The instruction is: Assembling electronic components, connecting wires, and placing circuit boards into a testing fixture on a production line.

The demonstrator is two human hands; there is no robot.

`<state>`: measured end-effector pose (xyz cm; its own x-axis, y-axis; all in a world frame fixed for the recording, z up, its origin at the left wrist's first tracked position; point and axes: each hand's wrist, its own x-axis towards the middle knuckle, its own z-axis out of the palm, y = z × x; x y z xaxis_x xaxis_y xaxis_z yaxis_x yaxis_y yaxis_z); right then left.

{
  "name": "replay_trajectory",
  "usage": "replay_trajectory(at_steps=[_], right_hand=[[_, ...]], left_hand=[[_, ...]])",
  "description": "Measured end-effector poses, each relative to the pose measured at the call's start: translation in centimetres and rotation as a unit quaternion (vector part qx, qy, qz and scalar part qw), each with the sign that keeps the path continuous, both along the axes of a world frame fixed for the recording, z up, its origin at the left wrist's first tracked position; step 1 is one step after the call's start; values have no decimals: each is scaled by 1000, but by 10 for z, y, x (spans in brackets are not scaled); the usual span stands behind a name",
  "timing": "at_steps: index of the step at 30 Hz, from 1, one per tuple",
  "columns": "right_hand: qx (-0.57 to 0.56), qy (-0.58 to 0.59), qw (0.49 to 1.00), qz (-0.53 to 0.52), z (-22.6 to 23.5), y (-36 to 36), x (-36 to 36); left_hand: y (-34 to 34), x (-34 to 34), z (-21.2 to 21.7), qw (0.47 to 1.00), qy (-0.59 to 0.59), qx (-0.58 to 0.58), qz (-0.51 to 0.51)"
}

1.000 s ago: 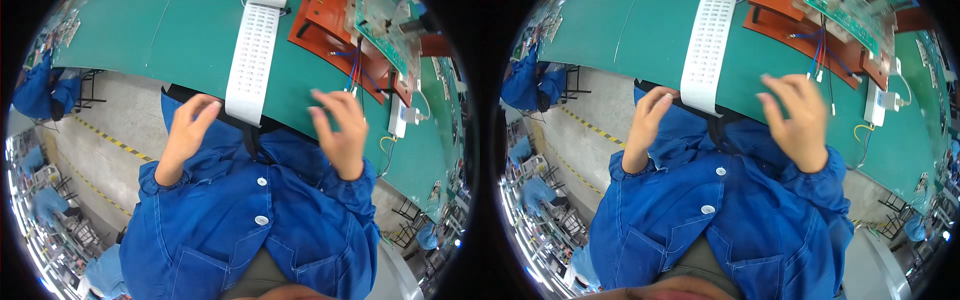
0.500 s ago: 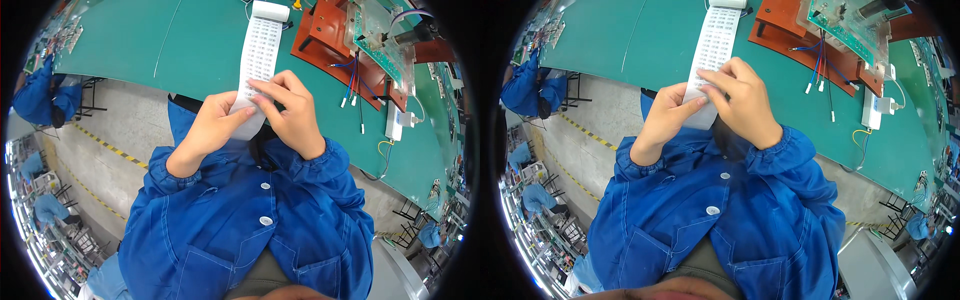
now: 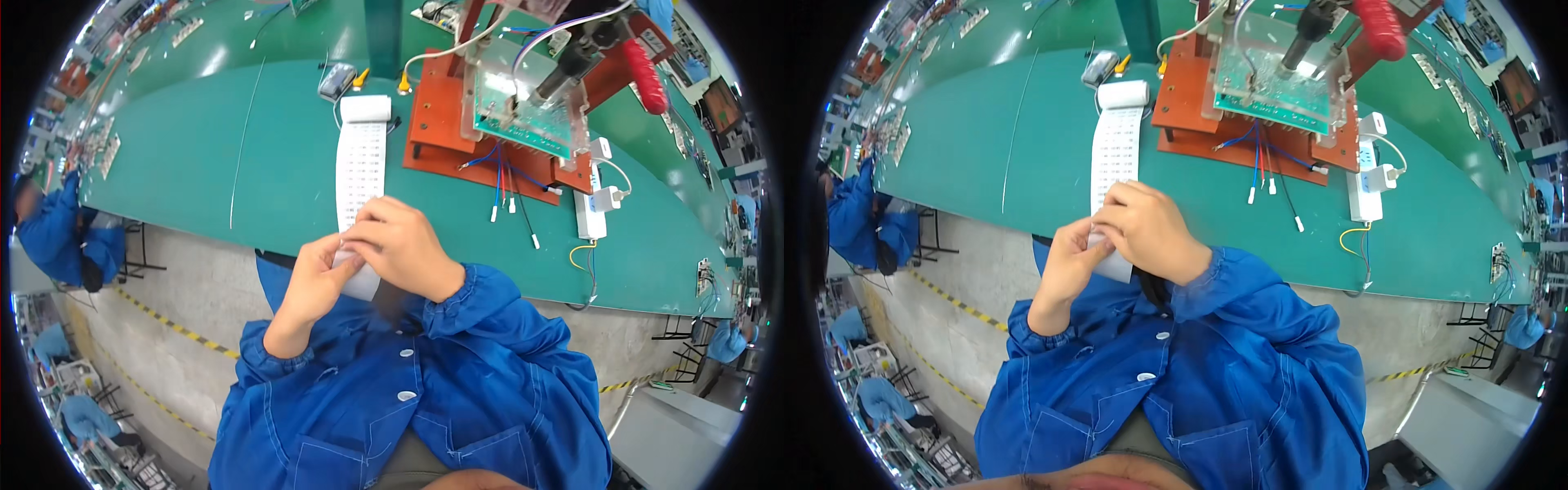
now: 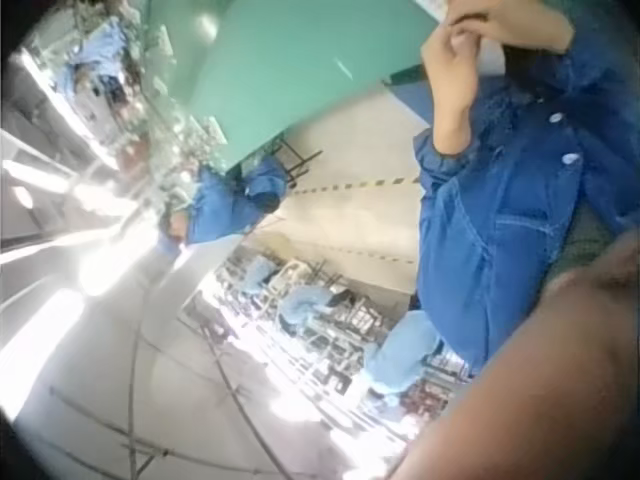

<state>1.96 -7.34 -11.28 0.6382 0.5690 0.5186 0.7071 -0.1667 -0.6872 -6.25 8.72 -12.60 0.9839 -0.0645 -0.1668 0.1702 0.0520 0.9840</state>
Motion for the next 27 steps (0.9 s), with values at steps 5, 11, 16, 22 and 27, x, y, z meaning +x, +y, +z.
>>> replay_trajectory(at_steps=[5, 11, 16, 22, 27], right_hand=[[-4, -95, 995, 11, -4, -10, 0], [21, -203, 979, -23, 36, -78, -7], [22, -378, 889, -258, 117, -144, 14], [49, -400, 888, -221, 157, -113, 82], [-12, -465, 833, -299, 136, -117, 89]], left_hand=[[-2, -1, -2, 997, 40, -60, 22], [-1, -6, 27, 943, -101, 290, 131], [39, 17, 9, 951, -124, 241, 149], [45, 42, -6, 957, -183, 211, 74], [41, 33, -8, 948, -189, 240, 94]])
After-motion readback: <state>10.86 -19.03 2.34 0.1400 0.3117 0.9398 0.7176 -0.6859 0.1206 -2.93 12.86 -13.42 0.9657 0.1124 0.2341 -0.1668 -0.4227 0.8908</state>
